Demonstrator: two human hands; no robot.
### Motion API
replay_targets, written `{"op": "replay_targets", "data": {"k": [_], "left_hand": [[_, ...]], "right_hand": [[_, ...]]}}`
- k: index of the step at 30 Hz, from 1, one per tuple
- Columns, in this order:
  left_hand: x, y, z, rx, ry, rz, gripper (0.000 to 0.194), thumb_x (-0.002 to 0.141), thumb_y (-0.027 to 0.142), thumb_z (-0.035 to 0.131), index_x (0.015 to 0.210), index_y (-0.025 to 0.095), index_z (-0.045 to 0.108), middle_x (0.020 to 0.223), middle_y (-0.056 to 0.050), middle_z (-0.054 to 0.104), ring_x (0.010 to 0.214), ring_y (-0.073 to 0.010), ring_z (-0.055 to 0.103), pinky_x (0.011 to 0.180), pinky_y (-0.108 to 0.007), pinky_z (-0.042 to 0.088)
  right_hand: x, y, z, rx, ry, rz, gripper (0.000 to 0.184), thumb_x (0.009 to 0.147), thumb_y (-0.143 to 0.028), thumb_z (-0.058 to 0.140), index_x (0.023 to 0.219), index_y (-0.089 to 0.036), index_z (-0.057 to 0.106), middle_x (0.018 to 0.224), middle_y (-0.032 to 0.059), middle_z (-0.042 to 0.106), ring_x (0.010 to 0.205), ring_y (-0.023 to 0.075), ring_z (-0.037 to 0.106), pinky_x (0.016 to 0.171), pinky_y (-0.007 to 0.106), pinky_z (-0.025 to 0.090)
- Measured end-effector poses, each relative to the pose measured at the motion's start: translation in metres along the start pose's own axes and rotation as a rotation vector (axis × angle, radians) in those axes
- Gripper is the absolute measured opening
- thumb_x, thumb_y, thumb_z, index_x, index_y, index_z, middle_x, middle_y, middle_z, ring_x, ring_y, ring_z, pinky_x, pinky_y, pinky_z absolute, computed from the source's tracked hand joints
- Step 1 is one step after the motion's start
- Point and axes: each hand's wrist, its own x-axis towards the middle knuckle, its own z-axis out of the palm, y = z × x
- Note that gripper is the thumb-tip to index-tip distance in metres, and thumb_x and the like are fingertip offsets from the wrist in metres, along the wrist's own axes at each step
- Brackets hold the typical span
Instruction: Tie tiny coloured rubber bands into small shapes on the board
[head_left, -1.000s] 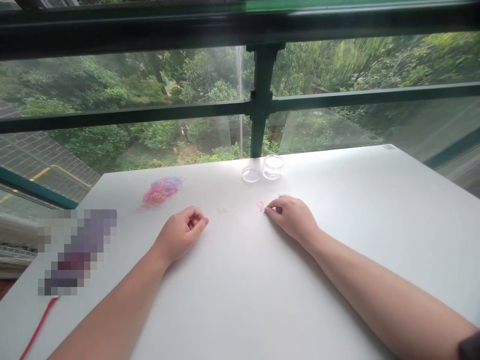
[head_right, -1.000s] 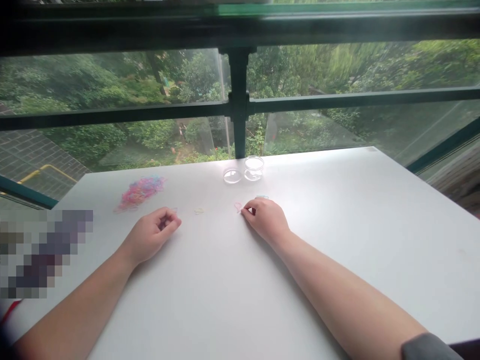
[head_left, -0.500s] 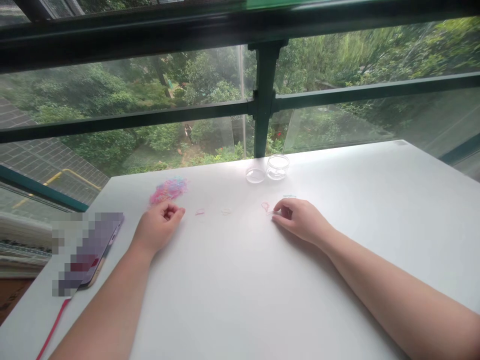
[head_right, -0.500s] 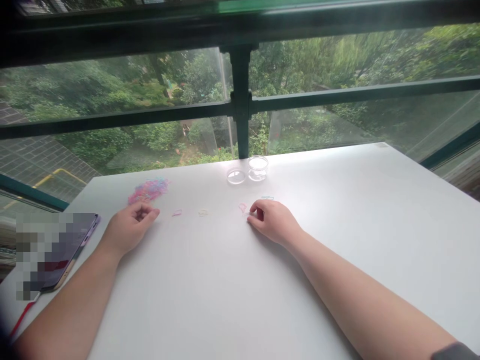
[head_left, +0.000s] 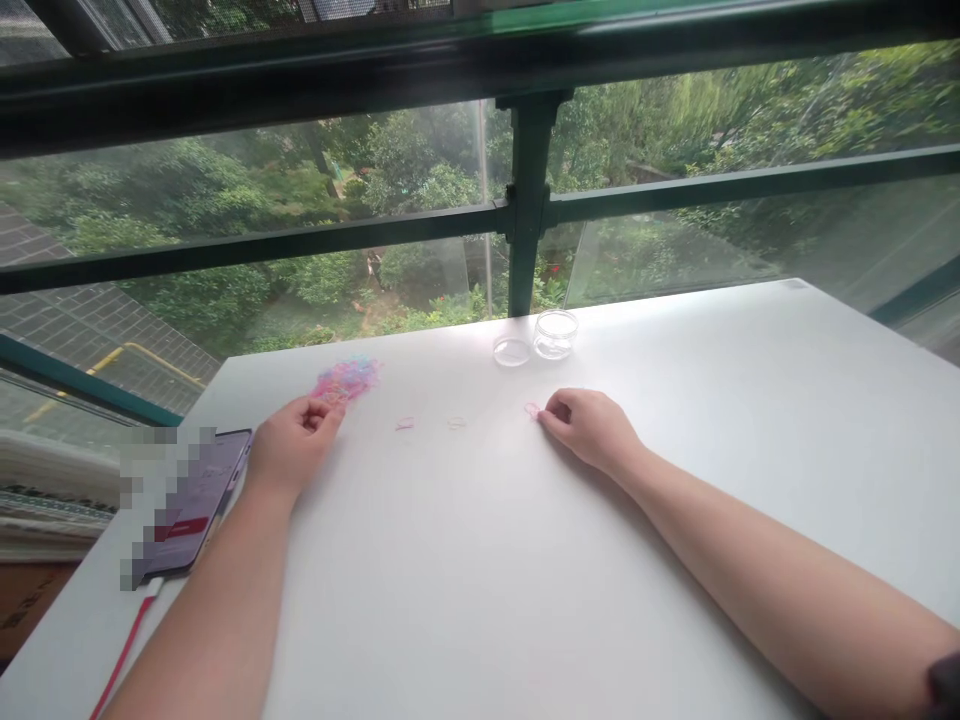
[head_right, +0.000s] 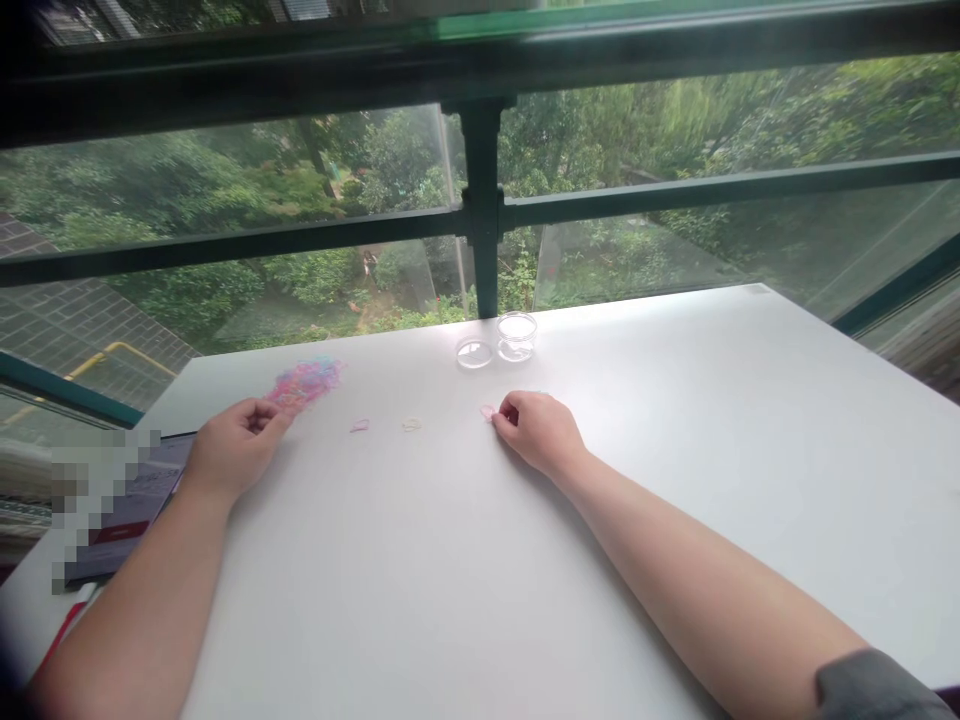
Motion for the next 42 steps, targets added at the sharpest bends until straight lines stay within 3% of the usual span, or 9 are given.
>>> {"op": "replay_targets", "data": {"k": [5,12,16,18,21,24,29,38,42], "left_hand": [[0.003,-0.006,0.006,-0.020,0.037,-0.010,0.025,0.071,0.045,0.058,0.069,0.020,0.059,0.061,0.003,0.058,0.056,-0.0131,0.051,0.054,-0.023,0.036],[0.008,-0.013,0.010,-0.053,0.082,-0.020,0.022,0.070,0.041,0.059,0.072,0.020,0.061,0.064,0.000,0.062,0.059,-0.0147,0.055,0.055,-0.023,0.037],[0.011,-0.022,0.008,-0.060,0.107,-0.023,0.019,0.076,0.033,0.051,0.077,0.019,0.063,0.073,-0.002,0.067,0.069,-0.0167,0.059,0.060,-0.024,0.040],[0.014,-0.030,0.005,-0.078,0.145,-0.038,0.025,0.080,0.032,0.044,0.080,0.018,0.064,0.076,-0.004,0.068,0.074,-0.0176,0.061,0.065,-0.025,0.042],[0.018,-0.043,0.003,-0.081,0.171,-0.082,0.031,0.083,0.026,0.035,0.091,0.017,0.064,0.081,-0.006,0.069,0.076,-0.0174,0.062,0.068,-0.026,0.045],[0.017,-0.048,0.004,-0.064,0.136,-0.065,0.027,0.079,0.025,0.042,0.090,0.016,0.065,0.082,-0.006,0.070,0.074,-0.0174,0.062,0.068,-0.027,0.046],[0.009,-0.037,0.010,-0.074,-0.015,0.094,0.024,0.066,0.015,0.056,0.087,0.018,0.068,0.086,-0.004,0.069,0.074,-0.0155,0.060,0.072,-0.025,0.047],[0.010,-0.043,0.008,-0.064,0.146,0.044,0.026,0.072,0.008,0.048,0.094,0.016,0.060,0.093,-0.007,0.065,0.079,-0.0151,0.059,0.080,-0.028,0.049],[0.011,-0.032,0.016,-0.072,0.212,0.061,0.017,0.077,0.015,0.050,0.092,0.017,0.059,0.095,-0.007,0.064,0.081,-0.0157,0.059,0.081,-0.029,0.048]], "right_hand": [[-0.001,0.002,0.001,0.045,0.032,0.002,0.029,0.080,-0.045,0.052,0.065,-0.021,0.057,0.064,-0.0002,0.063,0.057,0.0135,0.052,0.052,0.024,0.033],[-0.004,0.007,-0.002,0.154,0.076,-0.030,0.015,0.079,-0.029,0.048,0.069,-0.020,0.055,0.062,-0.0008,0.060,0.055,0.0126,0.051,0.054,0.024,0.035],[-0.010,0.008,-0.003,0.202,0.072,-0.041,0.014,0.078,-0.029,0.047,0.069,-0.020,0.054,0.057,-0.0022,0.055,0.053,0.0129,0.049,0.054,0.024,0.035],[-0.016,0.007,-0.001,0.217,0.015,-0.121,0.014,0.079,-0.028,0.047,0.068,-0.020,0.052,0.055,-0.0029,0.053,0.052,0.0128,0.047,0.053,0.024,0.035],[-0.025,0.004,0.004,0.211,-0.181,-0.356,0.016,0.082,-0.027,0.044,0.068,-0.021,0.048,0.055,-0.0029,0.049,0.053,0.0131,0.046,0.055,0.024,0.035],[-0.034,-0.004,0.011,0.167,-0.317,-0.452,0.014,0.083,-0.023,0.042,0.069,-0.021,0.045,0.060,-0.0019,0.051,0.056,0.0136,0.047,0.056,0.025,0.036],[-0.041,-0.018,0.020,0.029,-0.364,-0.550,0.012,0.079,-0.017,0.042,0.068,-0.021,0.043,0.060,-0.0006,0.052,0.057,0.0155,0.047,0.056,0.027,0.033],[-0.041,-0.010,0.015,0.128,-0.439,-0.532,0.013,0.083,-0.021,0.040,0.071,-0.021,0.045,0.061,0.0000,0.050,0.056,0.0157,0.049,0.055,0.027,0.036],[-0.042,-0.006,0.016,0.238,-0.418,-0.497,0.020,0.087,-0.026,0.036,0.070,-0.022,0.045,0.062,0.0010,0.053,0.057,0.0160,0.051,0.056,0.027,0.039]]}}
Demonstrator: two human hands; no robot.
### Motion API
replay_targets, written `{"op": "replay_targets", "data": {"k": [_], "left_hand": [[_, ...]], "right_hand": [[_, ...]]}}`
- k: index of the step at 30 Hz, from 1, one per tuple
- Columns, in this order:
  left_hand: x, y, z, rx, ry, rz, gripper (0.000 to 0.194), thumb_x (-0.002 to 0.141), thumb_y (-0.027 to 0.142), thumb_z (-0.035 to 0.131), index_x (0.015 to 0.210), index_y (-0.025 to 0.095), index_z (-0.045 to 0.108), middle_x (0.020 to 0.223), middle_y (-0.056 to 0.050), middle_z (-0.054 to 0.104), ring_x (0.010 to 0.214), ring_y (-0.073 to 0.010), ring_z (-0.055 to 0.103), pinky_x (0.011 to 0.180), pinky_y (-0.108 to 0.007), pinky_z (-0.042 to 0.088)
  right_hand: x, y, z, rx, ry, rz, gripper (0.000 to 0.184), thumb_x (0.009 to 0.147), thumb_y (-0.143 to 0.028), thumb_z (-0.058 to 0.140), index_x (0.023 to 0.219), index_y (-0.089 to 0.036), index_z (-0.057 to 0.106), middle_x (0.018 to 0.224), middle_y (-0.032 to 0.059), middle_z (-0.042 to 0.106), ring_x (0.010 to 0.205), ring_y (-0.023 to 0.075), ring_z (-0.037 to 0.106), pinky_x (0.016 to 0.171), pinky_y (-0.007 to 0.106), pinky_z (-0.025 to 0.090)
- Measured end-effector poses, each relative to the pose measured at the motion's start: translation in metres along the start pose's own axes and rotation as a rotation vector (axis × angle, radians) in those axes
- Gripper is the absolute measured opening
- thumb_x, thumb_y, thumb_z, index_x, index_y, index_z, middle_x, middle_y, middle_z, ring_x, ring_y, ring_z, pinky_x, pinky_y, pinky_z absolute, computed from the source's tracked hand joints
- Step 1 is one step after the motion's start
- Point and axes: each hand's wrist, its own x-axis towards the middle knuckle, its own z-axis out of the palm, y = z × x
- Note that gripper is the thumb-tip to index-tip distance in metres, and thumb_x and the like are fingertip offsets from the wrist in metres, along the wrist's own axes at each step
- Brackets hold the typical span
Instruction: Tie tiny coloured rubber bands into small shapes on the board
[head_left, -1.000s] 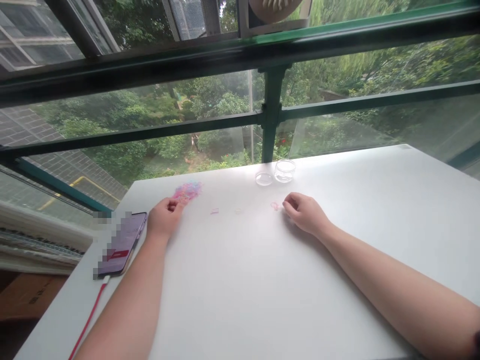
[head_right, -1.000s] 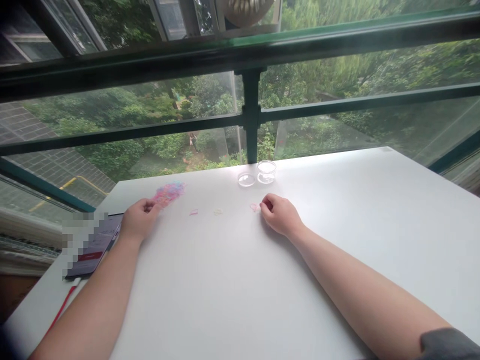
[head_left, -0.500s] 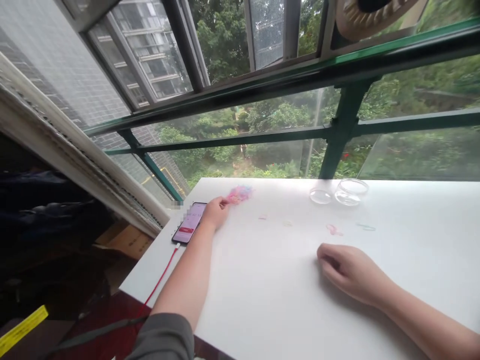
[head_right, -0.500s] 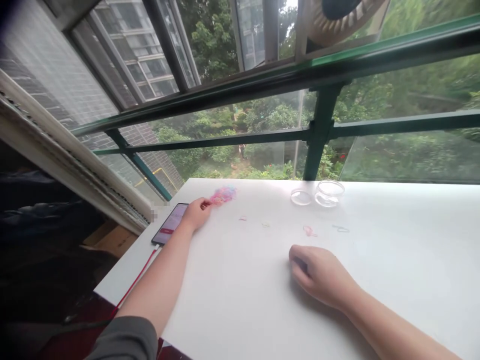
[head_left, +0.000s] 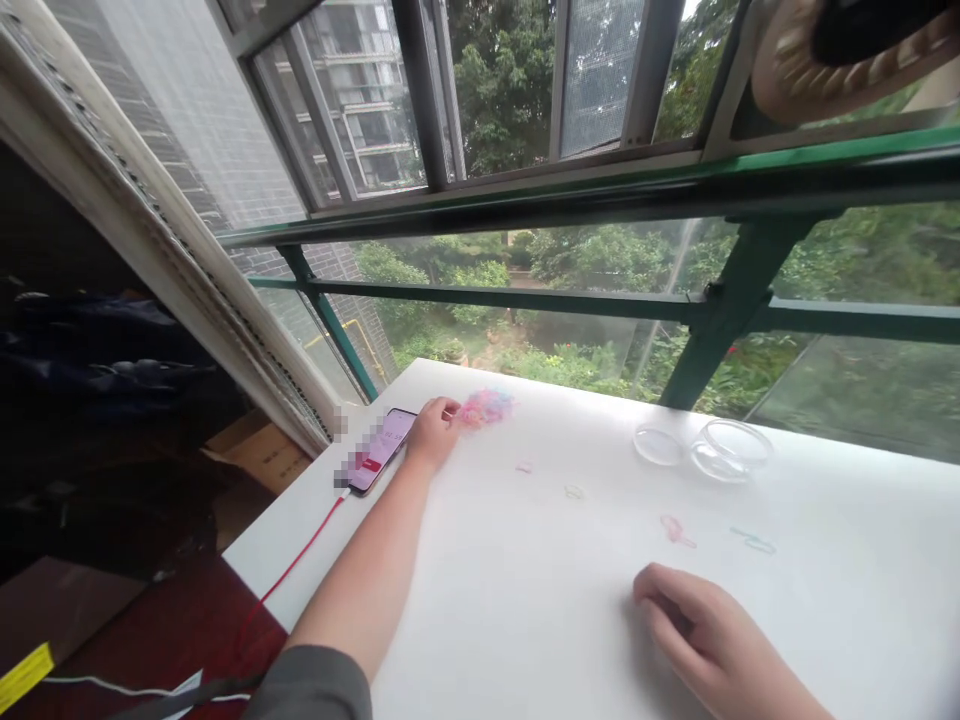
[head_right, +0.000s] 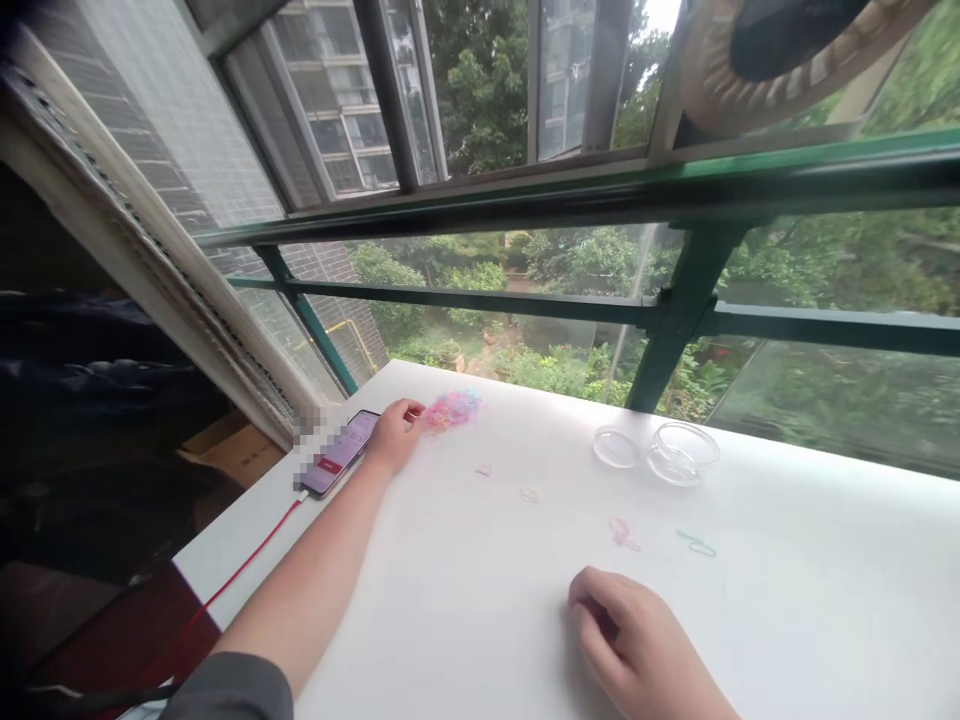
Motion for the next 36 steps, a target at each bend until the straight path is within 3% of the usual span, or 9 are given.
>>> {"op": "replay_targets", "data": {"k": [8,10,11,14,16,20,27,32,36], "left_hand": [[0.007,0.029,0.002,0.017,0.007,0.127,0.017,0.082,0.022,0.049,0.093,0.017,0.062,0.096,-0.007,0.065,0.084,-0.0160,0.059,0.080,-0.028,0.048],[0.023,0.040,-0.002,0.119,-0.132,0.152,0.024,0.085,0.022,0.044,0.100,0.017,0.062,0.101,-0.008,0.066,0.087,-0.0166,0.060,0.080,-0.027,0.048],[0.034,0.046,-0.003,0.211,-0.286,0.181,0.028,0.086,0.024,0.042,0.105,0.019,0.062,0.103,-0.008,0.066,0.088,-0.0169,0.060,0.078,-0.027,0.048],[0.067,0.065,-0.001,0.290,-0.510,0.270,0.019,0.076,0.027,0.055,0.087,0.023,0.070,0.090,-0.004,0.071,0.079,-0.0183,0.062,0.070,-0.027,0.047],[0.084,0.072,0.004,0.356,-0.609,0.309,0.015,0.066,0.026,0.064,0.079,0.022,0.071,0.083,-0.004,0.071,0.075,-0.0203,0.063,0.070,-0.028,0.047],[0.096,0.074,0.013,0.448,-0.718,0.374,0.030,0.055,0.030,0.071,0.085,0.025,0.071,0.086,-0.003,0.072,0.076,-0.0211,0.063,0.071,-0.028,0.046],[0.090,0.063,0.016,0.524,-0.668,0.390,0.021,0.065,0.028,0.061,0.081,0.024,0.072,0.086,-0.006,0.072,0.079,-0.0223,0.063,0.072,-0.028,0.045],[0.078,0.053,0.005,0.517,-0.574,0.336,0.022,0.070,0.029,0.055,0.081,0.024,0.073,0.085,-0.005,0.072,0.079,-0.0206,0.063,0.070,-0.026,0.045],[0.066,0.046,-0.007,0.527,-0.506,0.301,0.030,0.071,0.025,0.053,0.095,0.025,0.072,0.096,-0.005,0.071,0.086,-0.0208,0.063,0.074,-0.026,0.046]], "right_hand": [[0.011,0.005,-0.003,-0.033,0.003,0.001,0.017,0.084,-0.027,0.042,0.071,-0.021,0.051,0.060,0.0007,0.052,0.055,0.0153,0.049,0.054,0.026,0.039],[0.013,0.003,-0.003,-0.048,0.026,0.018,0.018,0.084,-0.027,0.042,0.072,-0.021,0.052,0.059,0.0003,0.050,0.055,0.0150,0.047,0.054,0.026,0.039],[0.013,0.002,-0.003,-0.056,0.042,0.029,0.018,0.084,-0.027,0.041,0.072,-0.021,0.052,0.059,0.0000,0.049,0.054,0.0149,0.046,0.053,0.026,0.038],[0.013,-0.005,-0.004,-0.073,0.074,0.058,0.018,0.084,-0.026,0.040,0.073,-0.020,0.052,0.059,-0.0005,0.048,0.055,0.0148,0.045,0.054,0.027,0.038],[0.012,-0.009,-0.004,-0.071,0.100,0.068,0.016,0.083,-0.024,0.041,0.073,-0.020,0.052,0.060,-0.0003,0.050,0.056,0.0148,0.046,0.055,0.027,0.038],[0.012,-0.012,-0.005,-0.037,0.129,0.083,0.013,0.082,-0.022,0.043,0.074,-0.020,0.053,0.062,-0.0002,0.053,0.056,0.0144,0.047,0.056,0.027,0.038],[0.013,-0.009,-0.005,0.023,0.134,0.050,0.013,0.083,-0.022,0.043,0.074,-0.020,0.051,0.064,-0.0014,0.055,0.059,0.0139,0.048,0.059,0.026,0.038],[0.014,-0.005,-0.005,0.048,0.134,0.012,0.014,0.083,-0.022,0.042,0.074,-0.020,0.053,0.065,-0.0010,0.055,0.061,0.0143,0.049,0.061,0.027,0.039],[0.018,-0.001,-0.006,0.068,0.133,-0.027,0.014,0.082,-0.023,0.043,0.074,-0.019,0.054,0.062,-0.0019,0.054,0.059,0.0140,0.048,0.061,0.028,0.039]]}}
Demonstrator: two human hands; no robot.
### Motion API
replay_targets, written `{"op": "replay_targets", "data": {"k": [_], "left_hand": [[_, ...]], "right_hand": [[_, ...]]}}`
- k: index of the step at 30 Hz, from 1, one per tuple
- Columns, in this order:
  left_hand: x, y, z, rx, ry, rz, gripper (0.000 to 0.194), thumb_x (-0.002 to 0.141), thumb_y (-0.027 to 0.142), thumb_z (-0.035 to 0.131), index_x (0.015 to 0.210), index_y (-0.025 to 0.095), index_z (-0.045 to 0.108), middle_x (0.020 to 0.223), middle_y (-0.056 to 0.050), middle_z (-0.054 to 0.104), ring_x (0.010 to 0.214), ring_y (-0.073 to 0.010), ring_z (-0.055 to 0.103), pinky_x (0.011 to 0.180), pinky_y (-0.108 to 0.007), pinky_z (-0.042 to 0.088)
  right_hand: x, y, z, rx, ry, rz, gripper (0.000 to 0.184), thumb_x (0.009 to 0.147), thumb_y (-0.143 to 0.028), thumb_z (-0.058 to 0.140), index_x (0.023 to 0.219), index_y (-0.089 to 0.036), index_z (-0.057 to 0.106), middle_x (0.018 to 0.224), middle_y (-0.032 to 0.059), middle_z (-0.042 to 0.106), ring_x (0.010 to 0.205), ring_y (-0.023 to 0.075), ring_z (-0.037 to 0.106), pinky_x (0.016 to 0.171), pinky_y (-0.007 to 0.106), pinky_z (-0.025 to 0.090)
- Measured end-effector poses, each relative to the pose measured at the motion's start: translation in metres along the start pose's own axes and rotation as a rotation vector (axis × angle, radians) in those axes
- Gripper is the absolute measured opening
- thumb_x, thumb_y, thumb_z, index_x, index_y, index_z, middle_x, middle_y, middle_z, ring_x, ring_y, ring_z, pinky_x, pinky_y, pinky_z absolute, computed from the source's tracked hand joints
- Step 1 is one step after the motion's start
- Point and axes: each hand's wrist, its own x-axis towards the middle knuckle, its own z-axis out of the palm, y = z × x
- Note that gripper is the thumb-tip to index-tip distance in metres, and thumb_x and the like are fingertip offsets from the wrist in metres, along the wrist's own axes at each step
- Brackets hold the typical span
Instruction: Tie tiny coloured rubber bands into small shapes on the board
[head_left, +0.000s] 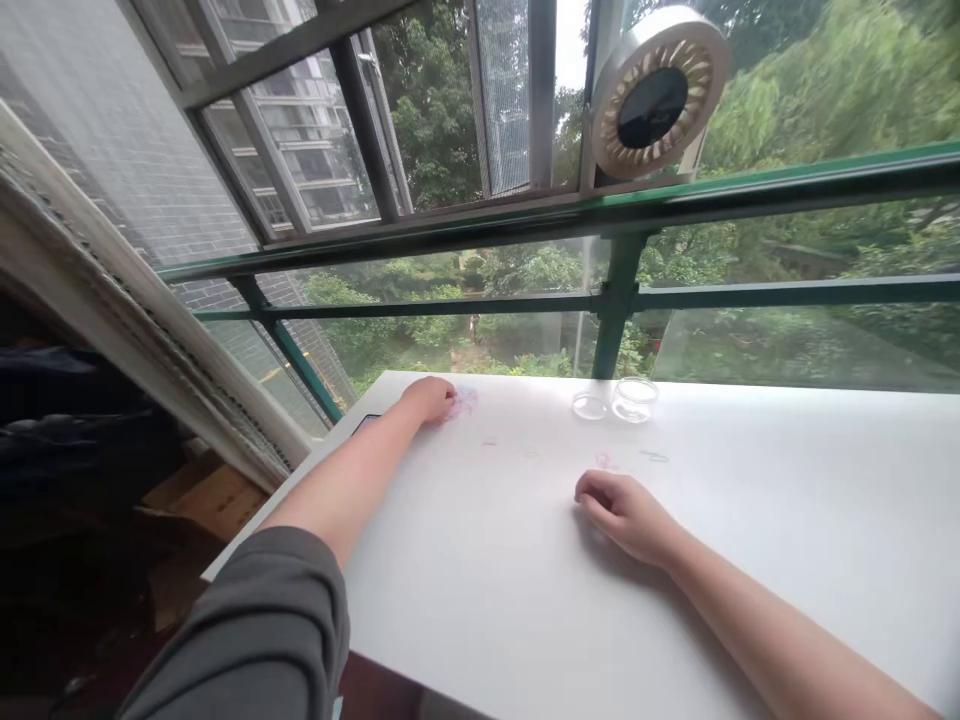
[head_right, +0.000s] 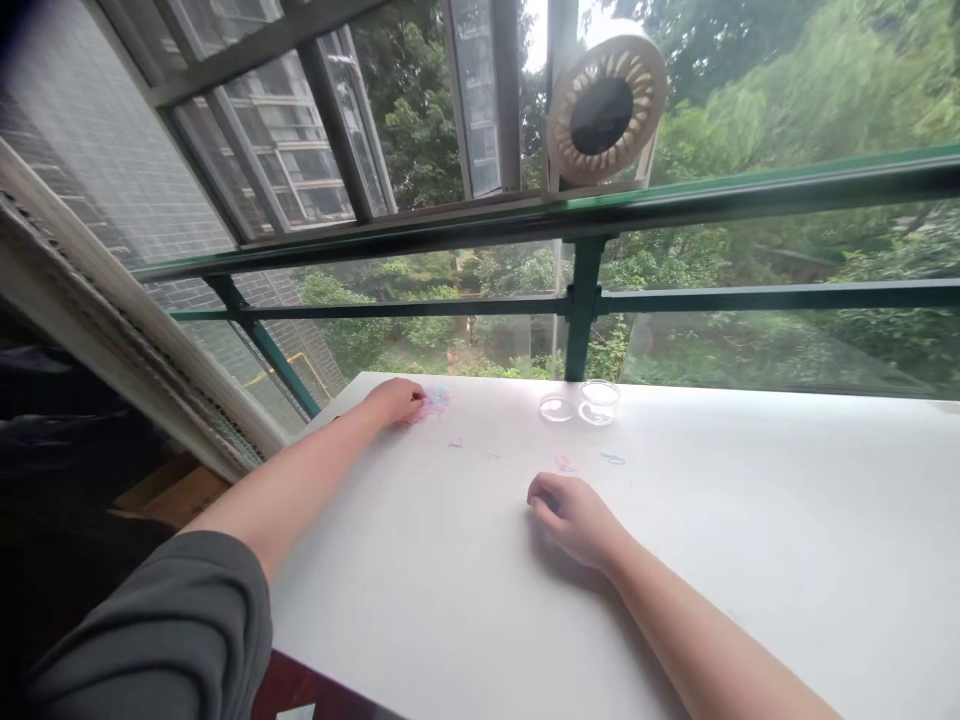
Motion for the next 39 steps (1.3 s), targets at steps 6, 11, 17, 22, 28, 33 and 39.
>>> {"op": "replay_targets", "data": {"k": [6,11,17,22,28,33,39], "left_hand": [[-0.012,0.009,-0.007,0.053,0.016,0.050,0.048,0.065,0.019,0.057,0.112,0.021,0.065,0.118,-0.010,0.062,0.105,-0.0248,0.057,0.087,-0.029,0.044],[-0.008,0.026,-0.003,0.064,-0.042,0.170,0.035,0.071,0.024,0.054,0.104,0.024,0.068,0.105,-0.006,0.067,0.093,-0.0206,0.060,0.081,-0.027,0.045],[0.004,0.031,0.000,0.080,-0.080,0.242,0.021,0.072,0.024,0.053,0.085,0.024,0.070,0.095,-0.005,0.069,0.087,-0.0203,0.061,0.077,-0.027,0.045],[0.007,0.028,0.001,0.063,-0.046,0.230,0.017,0.075,0.023,0.051,0.080,0.021,0.068,0.094,-0.006,0.067,0.089,-0.0217,0.060,0.079,-0.029,0.045],[0.007,0.019,0.007,-0.037,0.101,0.097,0.024,0.083,0.023,0.042,0.089,0.019,0.064,0.101,-0.008,0.065,0.094,-0.0214,0.058,0.082,-0.030,0.044],[0.001,0.011,0.015,-0.120,0.181,0.005,0.027,0.086,0.027,0.037,0.093,0.017,0.062,0.101,-0.009,0.065,0.093,-0.0211,0.058,0.080,-0.029,0.045],[-0.008,0.015,0.021,-0.160,0.144,0.006,0.026,0.083,0.027,0.044,0.095,0.018,0.065,0.102,-0.008,0.066,0.090,-0.0195,0.060,0.077,-0.027,0.046]], "right_hand": [[0.005,0.002,0.001,0.022,-0.007,-0.007,0.016,0.082,-0.025,0.043,0.074,-0.019,0.055,0.059,-0.0036,0.052,0.056,0.0131,0.047,0.061,0.028,0.038],[0.005,0.000,0.001,-0.009,-0.030,-0.013,0.018,0.083,-0.027,0.040,0.074,-0.019,0.054,0.059,-0.0042,0.052,0.056,0.0129,0.047,0.062,0.029,0.038],[0.003,-0.003,0.001,0.002,-0.021,-0.014,0.016,0.082,-0.023,0.041,0.073,-0.019,0.054,0.061,-0.0030,0.053,0.057,0.0125,0.048,0.059,0.027,0.036],[0.003,0.000,0.001,0.014,-0.025,-0.005,0.013,0.080,-0.021,0.043,0.073,-0.019,0.054,0.062,-0.0023,0.055,0.057,0.0124,0.048,0.057,0.025,0.035],[0.002,0.001,0.001,0.019,-0.018,-0.009,0.012,0.080,-0.021,0.044,0.073,-0.019,0.054,0.065,-0.0013,0.057,0.060,0.0128,0.050,0.060,0.025,0.037],[0.002,0.000,0.001,0.025,-0.015,0.013,0.013,0.081,-0.023,0.045,0.072,-0.020,0.054,0.061,-0.0021,0.055,0.056,0.0124,0.047,0.058,0.025,0.036],[0.002,0.002,0.002,0.024,-0.015,0.011,0.013,0.081,-0.023,0.045,0.072,-0.019,0.054,0.062,-0.0018,0.056,0.057,0.0126,0.048,0.057,0.025,0.035]]}}
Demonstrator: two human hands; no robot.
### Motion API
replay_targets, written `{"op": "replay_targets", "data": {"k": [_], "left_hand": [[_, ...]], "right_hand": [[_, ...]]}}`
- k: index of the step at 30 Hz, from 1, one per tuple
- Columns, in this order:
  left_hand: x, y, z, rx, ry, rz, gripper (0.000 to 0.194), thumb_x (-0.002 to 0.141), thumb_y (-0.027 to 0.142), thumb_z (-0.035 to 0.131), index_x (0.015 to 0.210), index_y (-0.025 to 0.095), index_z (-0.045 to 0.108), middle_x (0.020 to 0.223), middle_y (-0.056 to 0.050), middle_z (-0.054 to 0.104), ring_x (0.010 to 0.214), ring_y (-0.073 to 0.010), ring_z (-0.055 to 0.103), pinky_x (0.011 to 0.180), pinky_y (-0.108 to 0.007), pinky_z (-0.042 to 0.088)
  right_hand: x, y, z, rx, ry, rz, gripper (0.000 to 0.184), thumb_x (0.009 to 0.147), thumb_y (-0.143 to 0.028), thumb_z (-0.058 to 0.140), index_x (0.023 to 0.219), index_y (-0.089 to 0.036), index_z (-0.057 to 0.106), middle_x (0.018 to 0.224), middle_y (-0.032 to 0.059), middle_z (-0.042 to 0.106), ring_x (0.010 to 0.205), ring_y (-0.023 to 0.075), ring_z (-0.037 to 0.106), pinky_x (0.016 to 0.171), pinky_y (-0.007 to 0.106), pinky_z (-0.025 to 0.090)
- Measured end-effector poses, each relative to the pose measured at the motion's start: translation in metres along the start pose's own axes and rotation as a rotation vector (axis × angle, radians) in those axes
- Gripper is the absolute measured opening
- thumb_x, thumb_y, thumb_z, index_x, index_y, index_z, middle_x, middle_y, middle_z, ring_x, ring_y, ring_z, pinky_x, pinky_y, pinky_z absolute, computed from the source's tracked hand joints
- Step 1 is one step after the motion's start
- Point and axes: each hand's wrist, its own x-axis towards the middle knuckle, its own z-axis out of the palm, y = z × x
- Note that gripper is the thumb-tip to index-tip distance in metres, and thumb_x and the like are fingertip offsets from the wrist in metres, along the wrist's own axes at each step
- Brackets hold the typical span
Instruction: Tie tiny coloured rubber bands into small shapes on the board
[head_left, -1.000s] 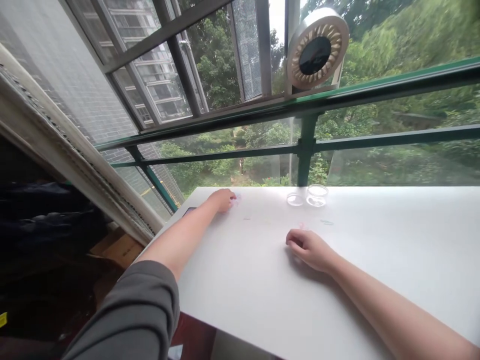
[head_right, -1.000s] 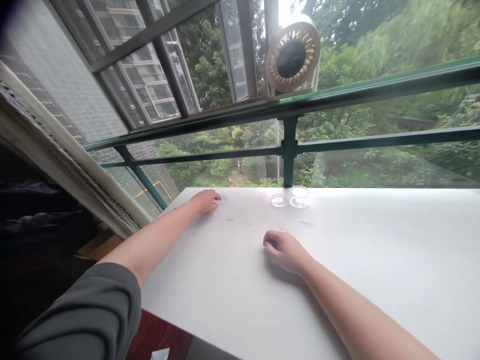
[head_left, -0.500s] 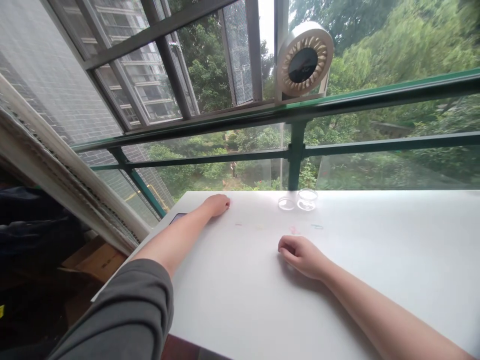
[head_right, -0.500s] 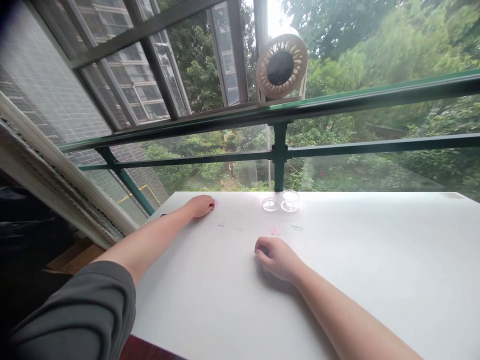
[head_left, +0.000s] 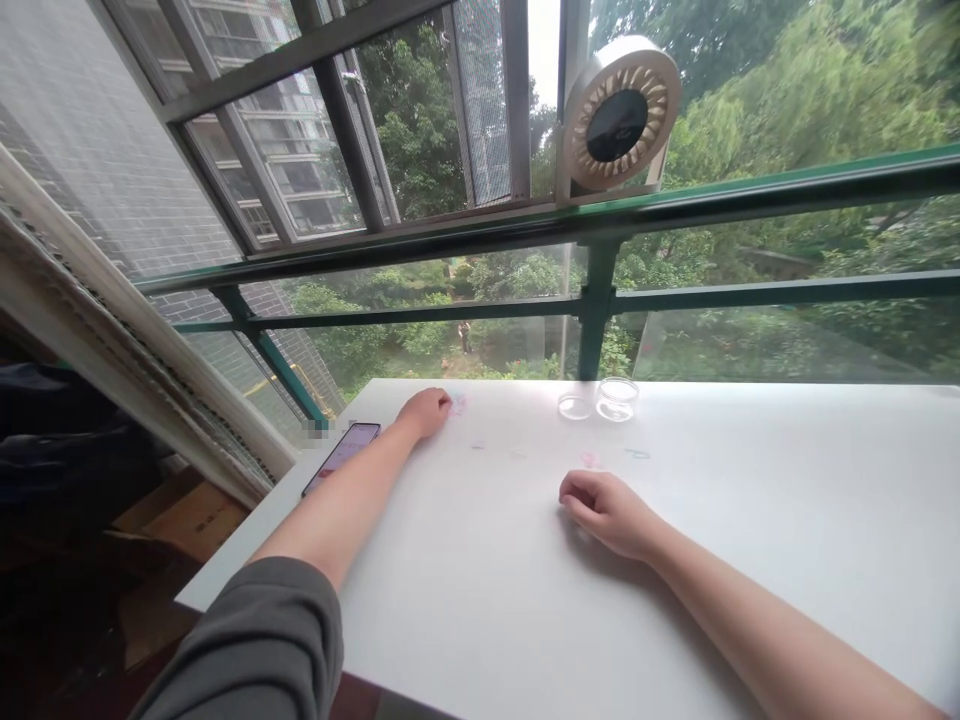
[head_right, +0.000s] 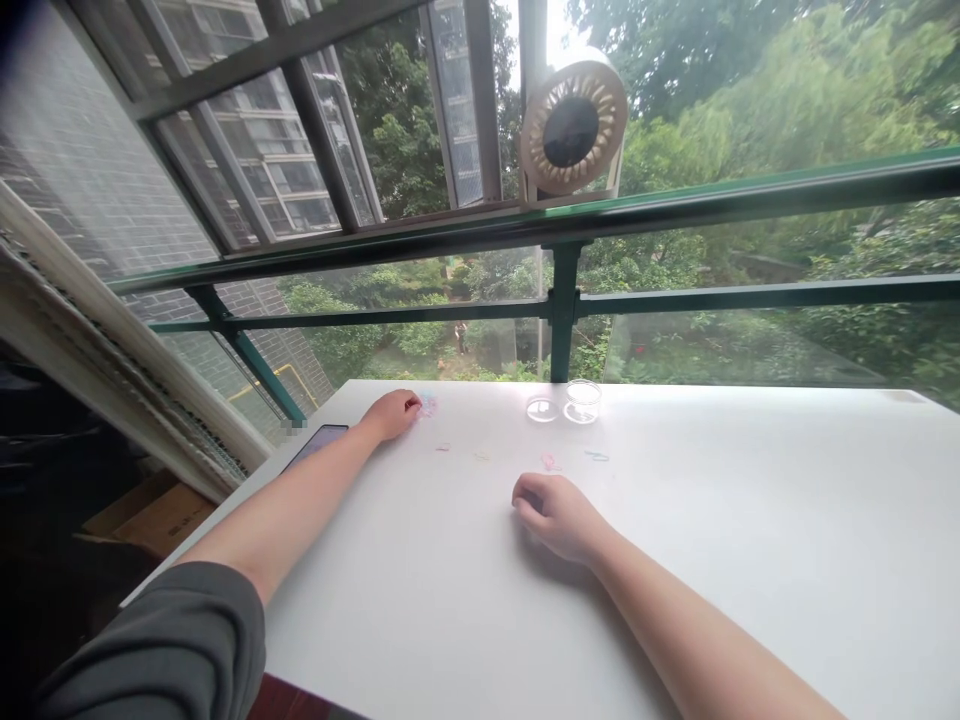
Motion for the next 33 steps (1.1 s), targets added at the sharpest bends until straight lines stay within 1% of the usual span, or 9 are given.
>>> {"op": "replay_targets", "data": {"k": [5,12,18,22,26,28,29,31,33], "left_hand": [[0.007,0.009,-0.003,0.030,-0.075,0.014,0.026,0.075,0.036,0.055,0.090,0.020,0.069,0.099,-0.007,0.069,0.087,-0.0214,0.062,0.074,-0.027,0.047],[0.016,0.015,-0.006,0.084,-0.133,-0.022,0.019,0.074,0.027,0.053,0.076,0.021,0.070,0.088,-0.007,0.071,0.082,-0.0224,0.062,0.074,-0.029,0.046],[0.015,0.014,-0.003,0.046,-0.086,-0.062,0.017,0.075,0.024,0.050,0.080,0.019,0.066,0.093,-0.008,0.069,0.082,-0.0224,0.062,0.071,-0.030,0.046],[0.012,0.013,-0.008,-0.020,0.013,-0.087,0.015,0.077,0.023,0.050,0.079,0.018,0.064,0.096,-0.009,0.068,0.087,-0.0215,0.061,0.074,-0.028,0.046],[-0.009,0.028,-0.010,-0.114,0.162,-0.119,0.020,0.083,0.027,0.043,0.088,0.018,0.059,0.096,-0.008,0.067,0.088,-0.0185,0.062,0.074,-0.026,0.046],[-0.027,0.043,-0.003,-0.189,0.206,-0.098,0.021,0.086,0.030,0.040,0.091,0.019,0.057,0.090,-0.004,0.068,0.081,-0.0151,0.063,0.070,-0.024,0.047],[-0.037,0.053,0.002,-0.313,0.237,-0.063,0.020,0.085,0.030,0.042,0.089,0.018,0.057,0.087,-0.004,0.068,0.078,-0.0142,0.063,0.068,-0.023,0.047],[-0.055,0.071,0.013,-0.497,0.209,0.056,0.017,0.084,0.029,0.044,0.086,0.019,0.057,0.080,-0.002,0.068,0.073,-0.0131,0.063,0.065,-0.022,0.047],[-0.069,0.086,0.020,-0.556,0.141,0.167,0.013,0.082,0.027,0.048,0.083,0.019,0.058,0.078,-0.001,0.067,0.071,-0.0130,0.062,0.064,-0.023,0.046]], "right_hand": [[0.000,0.000,0.000,0.008,-0.025,0.008,0.014,0.082,-0.022,0.043,0.072,-0.019,0.053,0.059,-0.0036,0.052,0.054,0.0111,0.044,0.055,0.025,0.033],[-0.001,-0.001,0.000,0.030,-0.021,0.000,0.014,0.082,-0.020,0.043,0.072,-0.019,0.053,0.063,-0.0029,0.054,0.057,0.0111,0.046,0.055,0.023,0.034],[-0.001,0.000,0.001,0.039,-0.032,0.006,0.013,0.081,-0.020,0.044,0.073,-0.019,0.054,0.061,-0.0028,0.054,0.056,0.0112,0.046,0.055,0.024,0.034],[0.000,-0.002,0.000,0.042,-0.029,0.012,0.012,0.081,-0.020,0.044,0.073,-0.019,0.054,0.061,-0.0028,0.053,0.057,0.0112,0.046,0.055,0.024,0.034],[-0.002,-0.003,0.000,0.046,-0.022,0.008,0.013,0.082,-0.019,0.043,0.071,-0.019,0.051,0.062,-0.0033,0.052,0.056,0.0106,0.044,0.054,0.023,0.033],[-0.003,-0.004,0.000,0.044,-0.021,0.009,0.013,0.082,-0.019,0.043,0.071,-0.019,0.050,0.062,-0.0034,0.052,0.056,0.0104,0.043,0.054,0.023,0.032],[-0.003,-0.004,-0.001,0.041,-0.021,0.014,0.013,0.082,-0.019,0.043,0.071,-0.019,0.050,0.062,-0.0033,0.052,0.056,0.0104,0.043,0.054,0.023,0.032],[-0.004,-0.006,-0.001,0.034,-0.020,0.025,0.013,0.082,-0.019,0.044,0.071,-0.019,0.050,0.064,-0.0029,0.053,0.057,0.0106,0.042,0.054,0.023,0.032],[-0.004,-0.007,-0.001,0.024,-0.014,0.028,0.013,0.082,-0.019,0.044,0.071,-0.019,0.051,0.064,-0.0023,0.053,0.058,0.0109,0.043,0.055,0.024,0.032]]}}
